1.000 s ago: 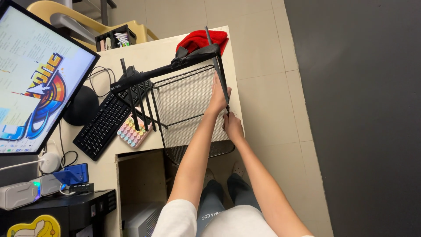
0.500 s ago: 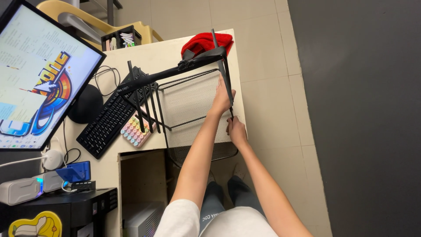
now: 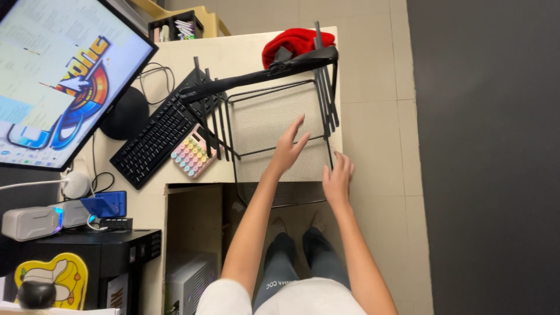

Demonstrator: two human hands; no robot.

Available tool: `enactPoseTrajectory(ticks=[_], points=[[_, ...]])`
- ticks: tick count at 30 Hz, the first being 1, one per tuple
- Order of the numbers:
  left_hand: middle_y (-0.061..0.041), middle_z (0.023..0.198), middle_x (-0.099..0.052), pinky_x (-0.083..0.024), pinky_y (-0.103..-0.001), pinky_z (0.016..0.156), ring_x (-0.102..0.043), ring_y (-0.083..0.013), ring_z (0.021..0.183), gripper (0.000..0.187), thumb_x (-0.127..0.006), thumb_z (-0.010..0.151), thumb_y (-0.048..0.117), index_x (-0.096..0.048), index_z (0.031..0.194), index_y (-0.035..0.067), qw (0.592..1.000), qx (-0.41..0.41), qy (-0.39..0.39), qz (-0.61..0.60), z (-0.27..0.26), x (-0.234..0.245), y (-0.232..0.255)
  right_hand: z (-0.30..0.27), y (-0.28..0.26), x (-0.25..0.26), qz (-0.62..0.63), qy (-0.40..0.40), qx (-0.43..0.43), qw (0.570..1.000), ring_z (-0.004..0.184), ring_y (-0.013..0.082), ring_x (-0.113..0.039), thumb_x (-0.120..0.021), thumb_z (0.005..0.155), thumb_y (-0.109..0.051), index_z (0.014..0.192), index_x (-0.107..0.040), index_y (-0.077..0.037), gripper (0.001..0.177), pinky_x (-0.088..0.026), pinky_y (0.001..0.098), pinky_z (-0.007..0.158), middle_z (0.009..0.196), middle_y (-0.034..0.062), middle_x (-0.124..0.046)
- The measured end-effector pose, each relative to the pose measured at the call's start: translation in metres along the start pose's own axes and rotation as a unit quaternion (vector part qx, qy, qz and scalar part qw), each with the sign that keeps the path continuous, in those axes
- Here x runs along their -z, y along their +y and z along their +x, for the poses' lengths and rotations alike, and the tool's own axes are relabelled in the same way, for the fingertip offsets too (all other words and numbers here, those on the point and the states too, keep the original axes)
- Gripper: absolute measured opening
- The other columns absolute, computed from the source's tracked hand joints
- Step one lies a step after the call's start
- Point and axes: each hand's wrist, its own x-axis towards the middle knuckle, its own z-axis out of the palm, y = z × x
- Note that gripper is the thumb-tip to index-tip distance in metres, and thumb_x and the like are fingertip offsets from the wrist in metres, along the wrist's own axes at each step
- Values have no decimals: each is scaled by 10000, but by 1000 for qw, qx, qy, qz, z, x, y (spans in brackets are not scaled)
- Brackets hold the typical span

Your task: The person repeatedly lifts and repositions a black wire rack on a desk, then moves it to a nearby chair. The person then picks up a red cloth and wipes a keyboard and mouse on a different desk.

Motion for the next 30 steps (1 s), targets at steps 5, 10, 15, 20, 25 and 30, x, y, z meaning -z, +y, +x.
enactPoseTrajectory(ticks=[5,10,15,20,25,30], points=[[-123,1246,-722,-525,-339,1019,-677,-229,1198,275,-563,1062,189,-673,1270,47,994,17,103,-15,-103,54,-16,-28,-58,-9,19,60,13,998,1334,432,-432,-601,927,-28,1388,-506,36,475,-356,516,1138,1436,236,-476],[-82,986,-761,-573,-293,852,-722,-164,935,226,-547,1078,153,-720,1104,11,971,84,220,-47,-149,96,-76,-33,-119,-63,92,-107,64,988,1369,398,-468,-624,943,-60,1377,-518,11,451,-387,483,1162,1435,206,-494],[-135,1185,-632,-529,-339,877,-606,-214,1053,296,-629,1040,167,-608,1276,-10,957,70,280,-25,-131,136,-88,-31,-157,-125,76,-217,148,962,1489,463,-263,-761,853,-132,1496,-316,66,806,-255,522,1193,1593,302,-281],[-207,1472,-446,-455,-406,1046,-485,-310,1324,645,-698,1002,209,-363,1508,-7,972,5,231,48,-82,149,-120,-38,-157,-174,32,-201,130,970,1532,460,-168,-720,804,-33,1537,-185,114,919,-157,539,1238,1616,320,-202],[-226,1419,-507,-467,-415,1055,-524,-337,1314,696,-680,1007,276,-326,1533,-12,982,-8,181,54,-48,156,-91,-43,-160,-196,4,-149,96,984,1574,431,-143,-565,728,178,1566,-156,112,935,-107,556,1270,1648,309,-199],[-227,1431,-574,-414,-384,1118,-527,-328,1336,562,-542,1069,285,-430,1517,-35,987,72,129,-59,-37,154,-102,-46,-167,-199,46,-104,87,990,1581,400,-118,-503,675,256,1574,-151,87,980,-74,548,1281,1667,268,-174]])
